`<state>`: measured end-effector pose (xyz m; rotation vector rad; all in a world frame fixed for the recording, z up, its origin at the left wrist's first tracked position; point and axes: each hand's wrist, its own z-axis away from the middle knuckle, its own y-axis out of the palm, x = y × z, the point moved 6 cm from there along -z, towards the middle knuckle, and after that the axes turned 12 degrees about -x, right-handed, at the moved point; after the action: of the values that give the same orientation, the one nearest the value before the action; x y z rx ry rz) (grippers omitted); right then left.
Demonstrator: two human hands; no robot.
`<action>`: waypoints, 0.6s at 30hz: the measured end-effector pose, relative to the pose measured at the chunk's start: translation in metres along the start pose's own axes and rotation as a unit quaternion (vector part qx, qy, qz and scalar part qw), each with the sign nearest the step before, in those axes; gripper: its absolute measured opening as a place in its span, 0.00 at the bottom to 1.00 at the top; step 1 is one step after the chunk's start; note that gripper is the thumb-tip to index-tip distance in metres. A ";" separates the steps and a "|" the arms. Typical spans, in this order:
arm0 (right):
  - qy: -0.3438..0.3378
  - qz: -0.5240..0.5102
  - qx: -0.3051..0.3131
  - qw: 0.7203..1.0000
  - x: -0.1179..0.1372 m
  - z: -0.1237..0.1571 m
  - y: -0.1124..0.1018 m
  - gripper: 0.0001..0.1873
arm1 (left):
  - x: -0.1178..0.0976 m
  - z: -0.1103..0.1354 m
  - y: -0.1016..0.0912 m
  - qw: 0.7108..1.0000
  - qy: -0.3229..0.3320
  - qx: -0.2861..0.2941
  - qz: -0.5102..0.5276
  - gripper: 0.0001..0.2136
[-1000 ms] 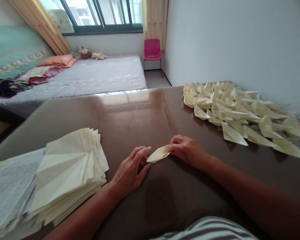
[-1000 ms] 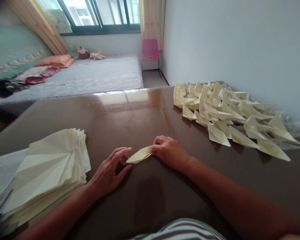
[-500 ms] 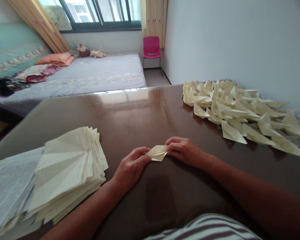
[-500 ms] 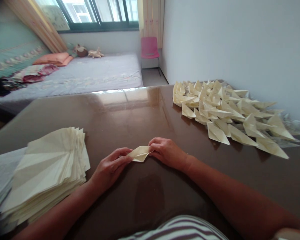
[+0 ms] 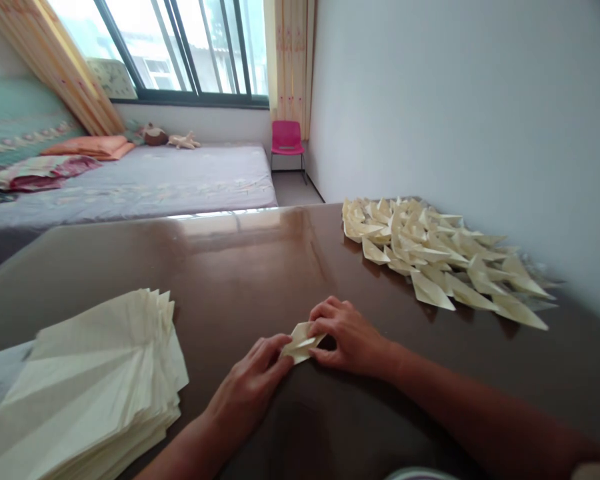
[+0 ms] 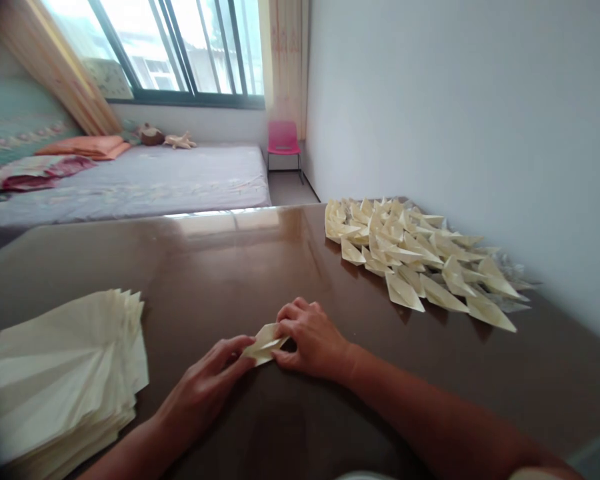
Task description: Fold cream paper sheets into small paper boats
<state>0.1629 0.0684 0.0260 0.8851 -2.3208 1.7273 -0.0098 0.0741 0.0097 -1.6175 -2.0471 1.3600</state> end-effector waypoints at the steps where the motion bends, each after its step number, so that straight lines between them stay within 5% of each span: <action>1: 0.001 0.008 -0.006 1.000 0.001 0.000 0.000 0.08 | -0.002 0.000 0.000 1.000 0.020 -0.006 -0.008 0.11; 7: 0.028 0.062 0.007 0.998 0.001 -0.006 0.011 0.10 | -0.013 0.004 0.007 0.994 0.101 -0.016 -0.031 0.12; 12: -0.009 0.086 0.051 0.995 0.002 -0.011 0.006 0.04 | -0.005 0.005 0.002 0.993 0.087 -0.055 -0.051 0.15; 15: -0.015 0.118 0.015 0.993 -0.019 -0.031 -0.032 0.05 | 0.007 0.004 -0.005 0.991 0.041 -0.102 -0.073 0.17; 18: 0.122 0.214 -0.057 0.968 -0.080 -0.062 -0.096 0.12 | 0.014 0.003 -0.003 0.991 0.017 -0.105 -0.082 0.17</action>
<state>0.2632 0.1384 0.0941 0.1408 -2.5330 1.6982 -0.0192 0.0844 0.0045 -1.4973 -2.3108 1.0873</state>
